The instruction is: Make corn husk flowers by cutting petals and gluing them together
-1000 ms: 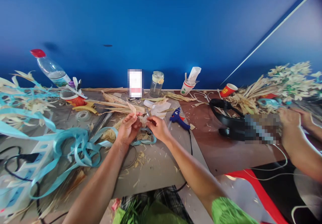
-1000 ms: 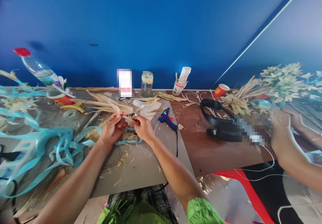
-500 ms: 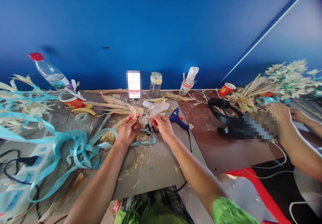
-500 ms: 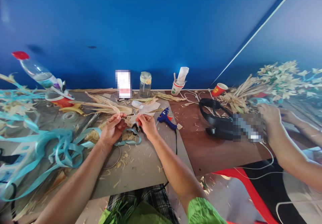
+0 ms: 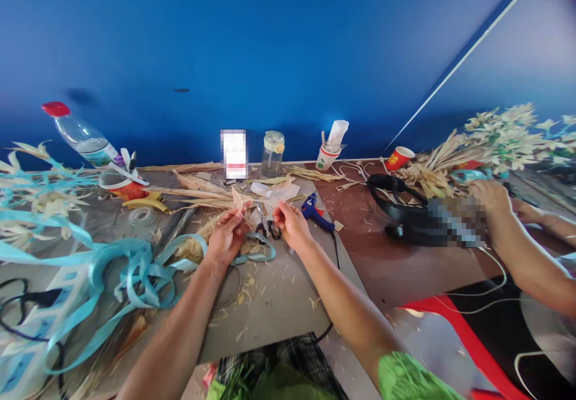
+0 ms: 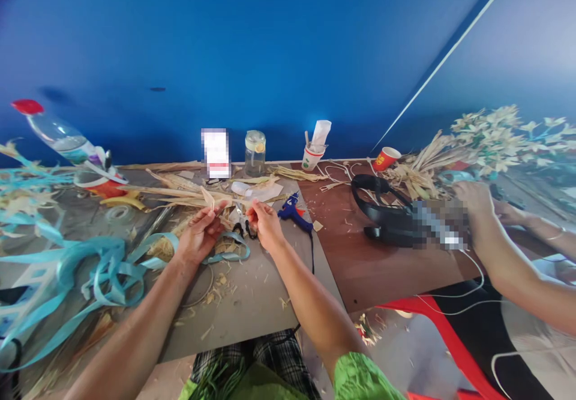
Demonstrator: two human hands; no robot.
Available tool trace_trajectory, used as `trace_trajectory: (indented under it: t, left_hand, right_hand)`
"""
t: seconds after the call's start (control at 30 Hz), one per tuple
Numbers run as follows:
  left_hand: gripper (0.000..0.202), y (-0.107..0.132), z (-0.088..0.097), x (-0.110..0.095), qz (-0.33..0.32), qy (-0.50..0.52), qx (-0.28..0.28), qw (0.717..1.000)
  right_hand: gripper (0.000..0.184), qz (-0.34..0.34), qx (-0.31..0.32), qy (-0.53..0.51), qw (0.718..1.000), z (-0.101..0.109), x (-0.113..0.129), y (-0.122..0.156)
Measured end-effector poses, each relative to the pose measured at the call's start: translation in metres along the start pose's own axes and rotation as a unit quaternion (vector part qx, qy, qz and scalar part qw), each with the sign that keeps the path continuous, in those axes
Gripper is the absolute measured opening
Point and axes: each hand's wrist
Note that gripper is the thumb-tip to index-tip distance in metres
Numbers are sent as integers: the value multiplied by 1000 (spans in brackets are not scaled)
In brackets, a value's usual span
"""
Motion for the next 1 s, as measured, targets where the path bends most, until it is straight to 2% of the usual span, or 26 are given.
trace_trajectory:
  t: [0.17,0.37,0.53,0.73,1.0]
  left_hand:
    - [14,2,-3,2,11,-3,31,999]
    - [15,2,-2,7,21,-17,26,999]
    - [15,1,0,8,29,-11,23,999]
    - [17,3,0,9,63,-7,29,998]
    - [19,6,-4,8,51,-11,25,998]
  right_hand:
    - [47,39,-23,27,999,-3,-5,2]
    - [53,57,14,115,992,-14,-10,13]
    - [53,52,45,123,990,-16,-10,17]
    - [52,96,57,115,987,-13,-9,17]
    - [51,103,63,148,981,-13,-11,17]
Point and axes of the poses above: each hand's wrist, its own y-axis away from the middle knuckle, its own z-axis out of the back of the hand, x = y × z, and after that the axes turned 6 degrees about y, right-handed
